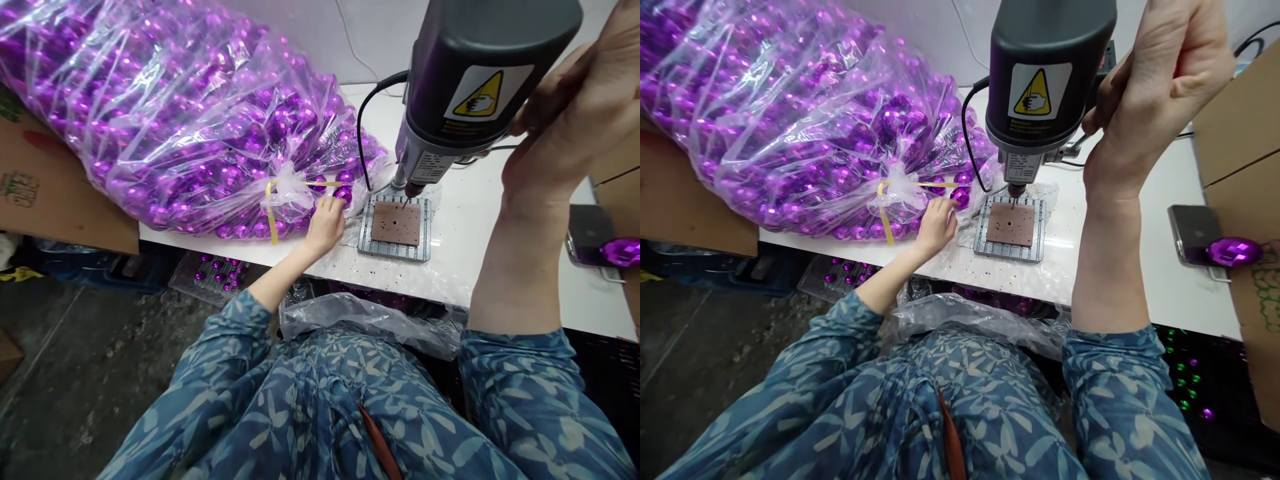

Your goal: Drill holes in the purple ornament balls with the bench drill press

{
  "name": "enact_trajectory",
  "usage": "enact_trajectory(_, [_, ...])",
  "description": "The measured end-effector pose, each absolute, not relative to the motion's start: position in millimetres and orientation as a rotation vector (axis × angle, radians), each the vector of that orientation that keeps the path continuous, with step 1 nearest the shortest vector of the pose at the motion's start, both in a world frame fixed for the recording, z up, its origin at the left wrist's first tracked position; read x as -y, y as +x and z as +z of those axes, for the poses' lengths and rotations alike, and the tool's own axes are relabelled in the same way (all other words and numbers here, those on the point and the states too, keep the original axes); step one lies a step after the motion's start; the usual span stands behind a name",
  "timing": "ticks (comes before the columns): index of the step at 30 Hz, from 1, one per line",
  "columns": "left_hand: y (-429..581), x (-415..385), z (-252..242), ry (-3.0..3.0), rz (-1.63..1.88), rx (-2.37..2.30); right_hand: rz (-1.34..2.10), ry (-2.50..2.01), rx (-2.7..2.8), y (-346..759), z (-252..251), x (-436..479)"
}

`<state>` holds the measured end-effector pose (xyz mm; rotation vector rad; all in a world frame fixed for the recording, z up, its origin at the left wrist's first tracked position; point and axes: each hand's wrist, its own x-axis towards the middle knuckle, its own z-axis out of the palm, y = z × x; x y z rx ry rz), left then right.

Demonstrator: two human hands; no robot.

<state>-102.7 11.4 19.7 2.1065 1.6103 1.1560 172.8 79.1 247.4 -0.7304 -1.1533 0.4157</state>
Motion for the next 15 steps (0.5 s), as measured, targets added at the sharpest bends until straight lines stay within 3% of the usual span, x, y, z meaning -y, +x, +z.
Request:
enact_trajectory(6, [-92.4,-87.5,19.9,1.878,1.060,-1.748,0.387,-0.602,1.141,170.7,246.6,-80.7])
enact_trajectory(12, [-98.3,-44.0,49.0,1.757,1.329,-1.474,0.427,-0.548,1.161,168.5,249.1,-77.9])
enact_trajectory(15, [-90.8,-17.2,63.6,1.613,1.261,-1.220,0.411,-0.568,1.152,168.6,249.5,-80.0])
